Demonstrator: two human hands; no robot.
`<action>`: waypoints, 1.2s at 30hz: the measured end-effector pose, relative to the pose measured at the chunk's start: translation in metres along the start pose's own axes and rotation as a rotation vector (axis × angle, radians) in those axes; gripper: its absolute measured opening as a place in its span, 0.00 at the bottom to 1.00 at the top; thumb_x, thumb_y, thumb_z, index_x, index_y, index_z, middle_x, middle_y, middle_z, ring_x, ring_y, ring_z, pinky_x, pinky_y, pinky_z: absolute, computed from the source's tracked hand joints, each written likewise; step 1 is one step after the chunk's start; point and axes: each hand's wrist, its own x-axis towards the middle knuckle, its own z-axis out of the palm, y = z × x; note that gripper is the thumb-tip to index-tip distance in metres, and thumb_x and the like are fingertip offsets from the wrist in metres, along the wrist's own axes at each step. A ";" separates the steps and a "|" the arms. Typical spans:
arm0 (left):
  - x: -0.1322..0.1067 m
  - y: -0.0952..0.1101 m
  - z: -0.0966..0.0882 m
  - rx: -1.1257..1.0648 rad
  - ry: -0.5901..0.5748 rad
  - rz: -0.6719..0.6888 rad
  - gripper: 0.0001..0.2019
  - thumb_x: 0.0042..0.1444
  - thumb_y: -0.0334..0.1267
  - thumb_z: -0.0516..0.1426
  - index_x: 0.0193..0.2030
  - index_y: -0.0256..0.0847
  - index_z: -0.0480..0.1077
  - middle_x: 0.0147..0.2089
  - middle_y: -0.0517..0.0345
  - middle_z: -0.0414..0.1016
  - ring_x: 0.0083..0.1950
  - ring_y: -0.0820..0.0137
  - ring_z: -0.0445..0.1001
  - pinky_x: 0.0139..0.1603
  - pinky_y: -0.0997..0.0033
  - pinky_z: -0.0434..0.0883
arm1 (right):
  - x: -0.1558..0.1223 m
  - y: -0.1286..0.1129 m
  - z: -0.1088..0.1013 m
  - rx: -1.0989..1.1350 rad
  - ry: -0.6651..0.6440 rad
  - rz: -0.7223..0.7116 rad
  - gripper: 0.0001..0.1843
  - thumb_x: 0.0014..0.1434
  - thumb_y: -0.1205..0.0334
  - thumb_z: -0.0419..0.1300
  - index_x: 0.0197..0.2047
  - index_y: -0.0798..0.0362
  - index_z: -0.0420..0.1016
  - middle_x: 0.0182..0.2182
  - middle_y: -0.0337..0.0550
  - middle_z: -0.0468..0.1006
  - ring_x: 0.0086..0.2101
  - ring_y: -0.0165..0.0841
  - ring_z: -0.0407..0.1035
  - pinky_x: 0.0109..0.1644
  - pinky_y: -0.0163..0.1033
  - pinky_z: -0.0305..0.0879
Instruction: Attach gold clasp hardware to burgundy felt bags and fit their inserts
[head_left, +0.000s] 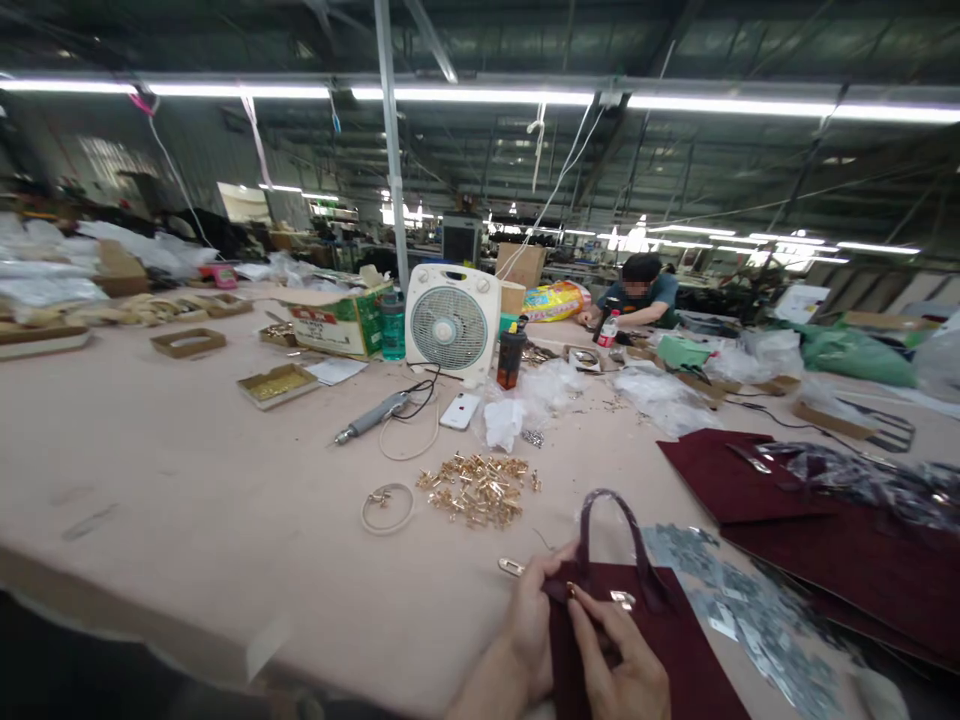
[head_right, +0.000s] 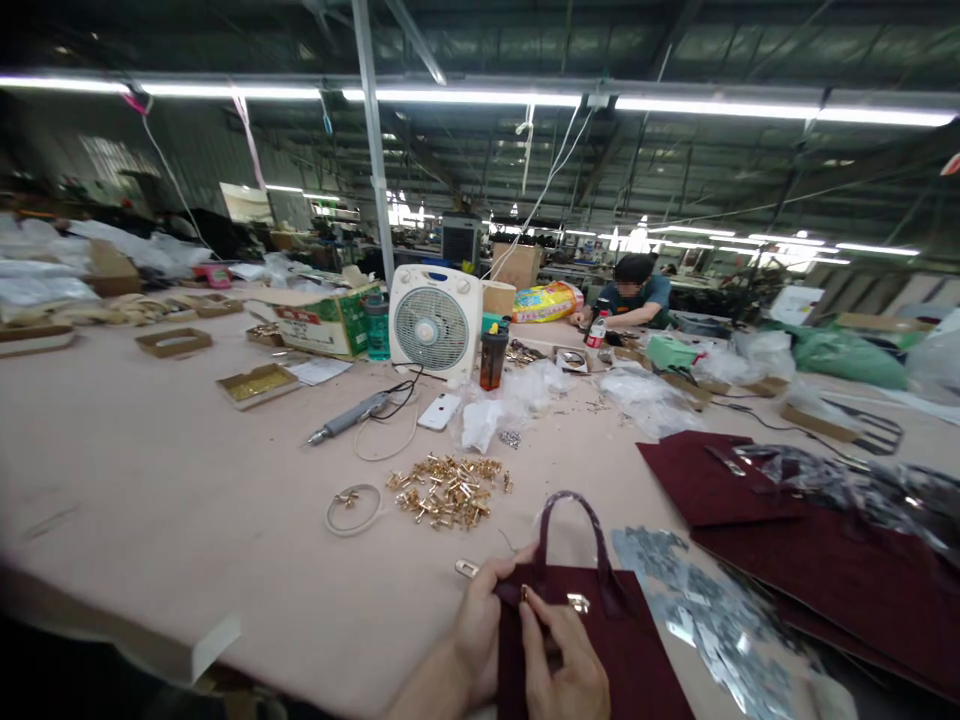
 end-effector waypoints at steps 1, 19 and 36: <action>0.001 0.001 -0.001 -0.005 0.005 -0.023 0.26 0.57 0.43 0.55 0.61 0.34 0.74 0.46 0.43 0.84 0.45 0.54 0.81 0.55 0.56 0.71 | 0.001 0.000 -0.001 0.009 -0.009 0.019 0.14 0.66 0.50 0.65 0.47 0.47 0.87 0.44 0.47 0.86 0.42 0.41 0.82 0.45 0.37 0.78; 0.010 0.009 -0.013 -0.097 0.007 -0.154 0.28 0.61 0.53 0.55 0.58 0.34 0.76 0.48 0.39 0.84 0.53 0.45 0.80 0.64 0.43 0.64 | 0.196 0.014 0.048 -0.253 -0.482 0.077 0.32 0.44 0.61 0.75 0.54 0.56 0.81 0.50 0.54 0.82 0.50 0.46 0.76 0.56 0.45 0.69; 0.003 0.015 -0.006 -0.029 0.095 -0.218 0.20 0.62 0.45 0.56 0.50 0.34 0.81 0.48 0.42 0.85 0.56 0.47 0.81 0.66 0.42 0.68 | 0.194 -0.004 0.043 -0.039 -0.373 0.015 0.13 0.58 0.70 0.66 0.45 0.46 0.82 0.42 0.41 0.82 0.46 0.38 0.75 0.56 0.41 0.67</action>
